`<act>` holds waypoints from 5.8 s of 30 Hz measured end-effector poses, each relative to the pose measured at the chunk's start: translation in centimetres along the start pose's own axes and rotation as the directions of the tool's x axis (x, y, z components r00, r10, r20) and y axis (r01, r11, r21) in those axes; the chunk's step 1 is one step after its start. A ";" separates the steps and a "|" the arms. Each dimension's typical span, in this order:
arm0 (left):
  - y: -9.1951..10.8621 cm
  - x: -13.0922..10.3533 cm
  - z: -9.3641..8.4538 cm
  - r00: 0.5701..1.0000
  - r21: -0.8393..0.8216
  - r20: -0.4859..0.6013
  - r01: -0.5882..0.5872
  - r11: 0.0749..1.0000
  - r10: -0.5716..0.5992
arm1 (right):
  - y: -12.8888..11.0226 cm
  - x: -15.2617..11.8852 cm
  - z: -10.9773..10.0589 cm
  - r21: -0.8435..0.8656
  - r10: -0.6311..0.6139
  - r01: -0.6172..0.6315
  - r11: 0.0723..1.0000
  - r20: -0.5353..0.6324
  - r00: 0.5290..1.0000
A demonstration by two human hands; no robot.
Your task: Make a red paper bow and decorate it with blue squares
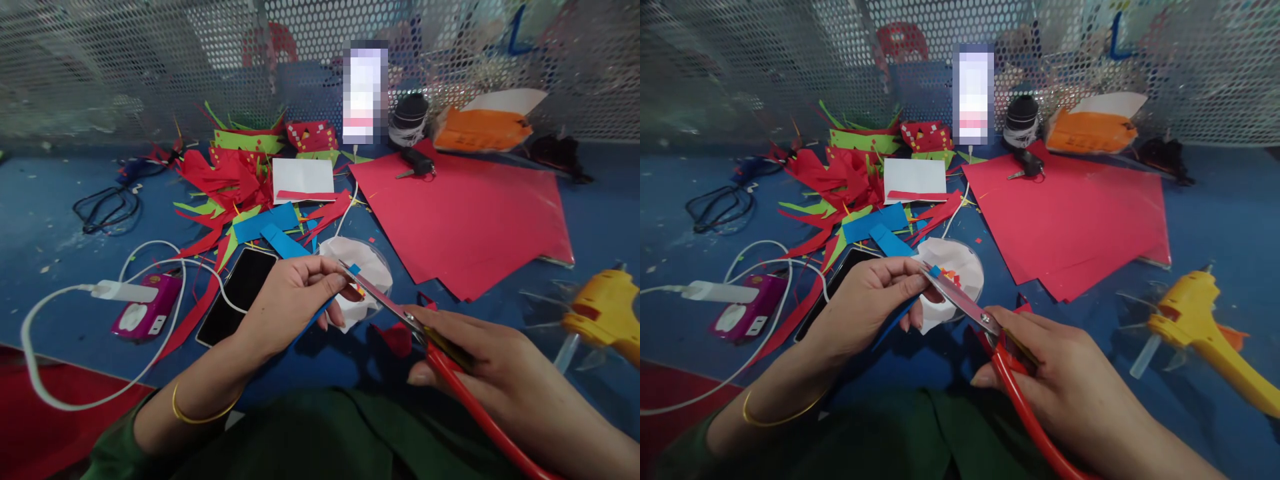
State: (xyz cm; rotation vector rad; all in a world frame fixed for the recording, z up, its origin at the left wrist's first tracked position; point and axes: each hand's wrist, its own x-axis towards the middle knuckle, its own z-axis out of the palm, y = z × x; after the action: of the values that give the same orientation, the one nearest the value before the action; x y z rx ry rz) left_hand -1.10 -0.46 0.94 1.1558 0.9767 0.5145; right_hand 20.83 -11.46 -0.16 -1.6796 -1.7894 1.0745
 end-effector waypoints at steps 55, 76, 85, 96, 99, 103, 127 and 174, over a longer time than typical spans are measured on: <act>0.1 0.0 -0.3 0.999 0.146 -0.033 0.016 0.989 -0.011 | 0.6 -0.1 0.3 -0.019 0.006 -0.007 1.000 -0.066 0.998; 0.1 0.1 -0.3 0.999 0.125 -0.035 0.029 0.992 -0.025 | 0.2 0.0 0.2 0.025 0.006 -0.006 1.000 -0.014 1.000; 0.1 0.1 -0.7 0.998 0.109 0.004 0.056 0.992 -0.057 | 0.4 0.1 0.2 0.007 0.013 -0.012 1.000 -0.029 0.999; 0.0 0.3 -0.8 0.997 0.107 0.008 0.071 0.992 -0.072 | 0.6 -0.1 0.1 0.006 0.014 -0.014 1.000 -0.016 1.000; 0.0 0.3 -0.9 0.997 0.101 0.009 0.079 0.992 -0.080 | 0.6 0.0 0.1 0.004 0.026 -0.026 1.000 -0.006 1.000; 0.0 0.3 -0.9 0.997 0.108 0.021 0.075 0.991 -0.078 | 0.7 0.1 0.1 0.014 0.019 -0.019 1.000 0.002 1.000; 0.0 0.2 -0.6 0.999 0.026 -0.035 -0.006 1.000 0.007 | 0.2 0.3 -0.1 -0.170 -0.071 0.039 0.985 -0.184 0.980; 0.1 0.3 -0.4 1.000 0.136 -0.008 0.016 0.991 -0.015 | 0.0 0.0 0.3 0.059 0.040 -0.041 0.997 0.014 0.999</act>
State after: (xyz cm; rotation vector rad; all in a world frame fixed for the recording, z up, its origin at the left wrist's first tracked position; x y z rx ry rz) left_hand -1.30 -0.01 0.88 1.2681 1.0389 0.4452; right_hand 20.57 -11.57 -0.31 -1.6840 -1.7213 1.1470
